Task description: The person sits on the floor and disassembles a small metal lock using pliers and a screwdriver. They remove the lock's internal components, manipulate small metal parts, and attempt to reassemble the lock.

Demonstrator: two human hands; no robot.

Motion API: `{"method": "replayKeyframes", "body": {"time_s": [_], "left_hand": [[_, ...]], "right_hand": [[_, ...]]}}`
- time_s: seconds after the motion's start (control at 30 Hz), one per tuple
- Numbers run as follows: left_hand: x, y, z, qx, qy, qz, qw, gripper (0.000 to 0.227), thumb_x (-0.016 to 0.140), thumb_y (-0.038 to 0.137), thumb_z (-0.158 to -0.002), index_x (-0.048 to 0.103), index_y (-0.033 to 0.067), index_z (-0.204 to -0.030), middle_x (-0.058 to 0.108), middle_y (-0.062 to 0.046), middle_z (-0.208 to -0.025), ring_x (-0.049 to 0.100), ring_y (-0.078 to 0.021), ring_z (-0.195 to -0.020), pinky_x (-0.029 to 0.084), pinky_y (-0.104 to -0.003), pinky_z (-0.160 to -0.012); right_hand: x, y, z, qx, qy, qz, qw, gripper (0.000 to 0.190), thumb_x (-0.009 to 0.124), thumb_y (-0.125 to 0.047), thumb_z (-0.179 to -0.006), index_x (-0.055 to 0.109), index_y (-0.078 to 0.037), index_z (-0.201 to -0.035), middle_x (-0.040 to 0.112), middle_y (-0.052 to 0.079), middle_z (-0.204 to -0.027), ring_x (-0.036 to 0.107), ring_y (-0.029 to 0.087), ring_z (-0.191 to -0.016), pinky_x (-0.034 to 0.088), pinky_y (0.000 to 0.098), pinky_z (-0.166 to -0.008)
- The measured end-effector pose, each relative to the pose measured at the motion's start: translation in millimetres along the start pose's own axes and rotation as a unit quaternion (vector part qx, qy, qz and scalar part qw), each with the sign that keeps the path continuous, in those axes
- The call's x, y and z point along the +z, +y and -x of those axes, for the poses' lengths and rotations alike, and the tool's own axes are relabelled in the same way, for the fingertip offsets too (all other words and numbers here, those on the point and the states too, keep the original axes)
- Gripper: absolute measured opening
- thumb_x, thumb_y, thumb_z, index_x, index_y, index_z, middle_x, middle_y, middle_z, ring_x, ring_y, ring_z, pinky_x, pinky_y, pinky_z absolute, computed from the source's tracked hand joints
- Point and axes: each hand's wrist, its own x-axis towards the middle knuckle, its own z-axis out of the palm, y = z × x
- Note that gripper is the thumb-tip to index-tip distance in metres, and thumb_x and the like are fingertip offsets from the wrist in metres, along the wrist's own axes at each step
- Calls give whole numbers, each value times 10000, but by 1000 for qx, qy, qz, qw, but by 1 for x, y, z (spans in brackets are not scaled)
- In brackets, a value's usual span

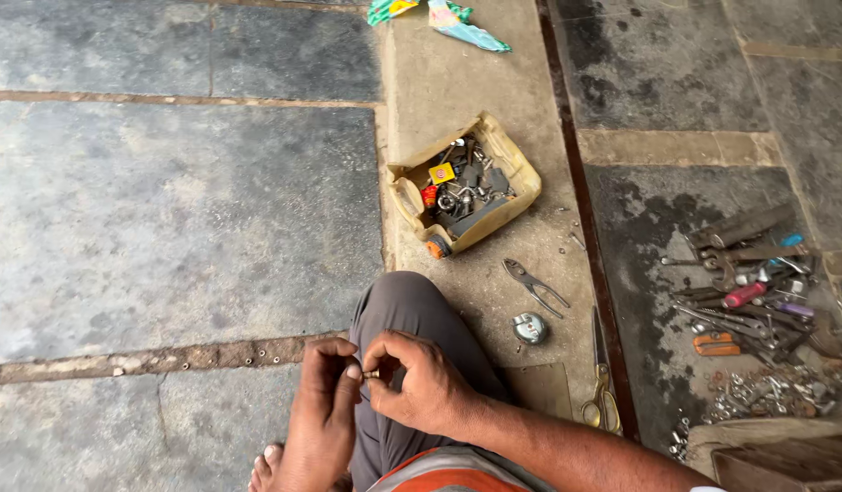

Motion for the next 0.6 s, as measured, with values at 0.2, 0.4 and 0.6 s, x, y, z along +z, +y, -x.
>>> {"method": "replayKeyframes", "body": {"time_s": [0.2, 0.4, 0.6], "left_hand": [[-17, -10, -7, -191, -20, 43, 980, 216, 546, 216, -1116, 538, 15, -1194, 502, -117, -740, 475, -202, -596, 422, -353, -499], [-11, -4, -5, -72, -77, 175, 979, 136, 542, 45, -973, 568, -8, -1096, 566, -21, -858, 547, -104, -778, 477, -275, -699], [-8, 22, -2, -68, -84, 81, 991, 196, 562, 18, -949, 573, 49, -1143, 556, -53, -805, 550, -138, -723, 490, -297, -679]], "right_hand": [[10, -9, 0, -74, 11, 96, 993, 184, 708, 20, -802, 614, -51, -943, 638, 81, -891, 701, 193, -806, 581, 317, -729], [6, 4, -2, -44, 27, 50, 997, 190, 722, 15, -811, 601, -50, -943, 659, 51, -852, 698, 142, -781, 578, 292, -699], [7, 22, -3, 44, -16, -96, 994, 163, 645, 58, -864, 572, -48, -965, 615, -5, -808, 626, 46, -740, 534, 236, -648]]}}
